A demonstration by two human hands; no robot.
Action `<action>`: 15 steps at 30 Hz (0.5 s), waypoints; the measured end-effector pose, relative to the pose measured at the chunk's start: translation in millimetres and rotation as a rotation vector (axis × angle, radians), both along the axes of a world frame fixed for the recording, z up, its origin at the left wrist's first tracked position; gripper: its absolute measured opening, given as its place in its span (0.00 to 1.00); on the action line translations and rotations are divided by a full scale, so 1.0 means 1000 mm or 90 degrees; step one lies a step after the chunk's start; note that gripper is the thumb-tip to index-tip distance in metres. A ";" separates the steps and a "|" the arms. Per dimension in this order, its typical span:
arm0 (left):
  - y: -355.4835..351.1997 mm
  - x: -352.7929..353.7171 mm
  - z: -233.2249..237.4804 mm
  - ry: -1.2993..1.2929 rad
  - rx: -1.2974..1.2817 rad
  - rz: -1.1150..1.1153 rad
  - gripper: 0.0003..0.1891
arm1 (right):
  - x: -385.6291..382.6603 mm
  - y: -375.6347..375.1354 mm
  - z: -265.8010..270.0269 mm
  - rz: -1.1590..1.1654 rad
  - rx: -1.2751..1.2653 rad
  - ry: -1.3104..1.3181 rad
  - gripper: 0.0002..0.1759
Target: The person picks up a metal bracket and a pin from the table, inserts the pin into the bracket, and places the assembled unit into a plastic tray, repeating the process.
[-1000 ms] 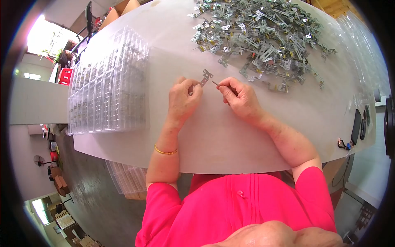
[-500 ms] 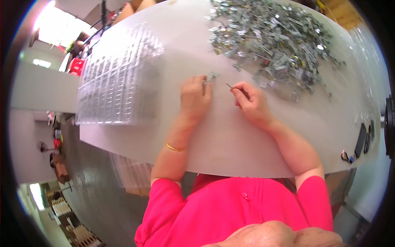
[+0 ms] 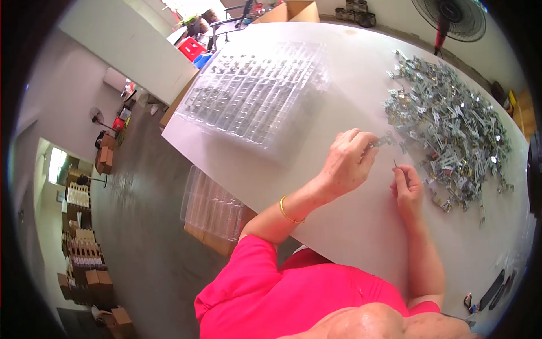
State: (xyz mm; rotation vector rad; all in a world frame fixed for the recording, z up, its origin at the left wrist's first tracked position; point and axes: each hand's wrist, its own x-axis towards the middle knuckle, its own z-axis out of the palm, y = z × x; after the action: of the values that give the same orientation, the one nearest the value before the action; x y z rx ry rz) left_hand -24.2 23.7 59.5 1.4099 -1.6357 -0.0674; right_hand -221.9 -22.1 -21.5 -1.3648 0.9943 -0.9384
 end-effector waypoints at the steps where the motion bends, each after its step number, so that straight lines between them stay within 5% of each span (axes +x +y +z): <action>1: 0.005 0.003 0.009 0.015 0.003 0.007 0.08 | -0.001 0.000 0.000 0.003 -0.003 -0.016 0.07; 11: 0.049 0.143 0.069 -0.082 -0.089 0.308 0.08 | 0.001 0.001 0.002 0.004 -0.002 -0.038 0.07; 15: 0.060 0.216 0.079 -0.060 -0.002 0.429 0.10 | 0.001 0.001 0.000 0.001 -0.010 -0.032 0.07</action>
State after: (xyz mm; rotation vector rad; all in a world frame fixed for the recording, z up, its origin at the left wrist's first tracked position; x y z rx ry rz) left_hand 191.7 83.9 138.4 1.9121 -1.1538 0.3940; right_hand -220.4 -21.6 -21.2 -1.3494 0.9494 -0.9760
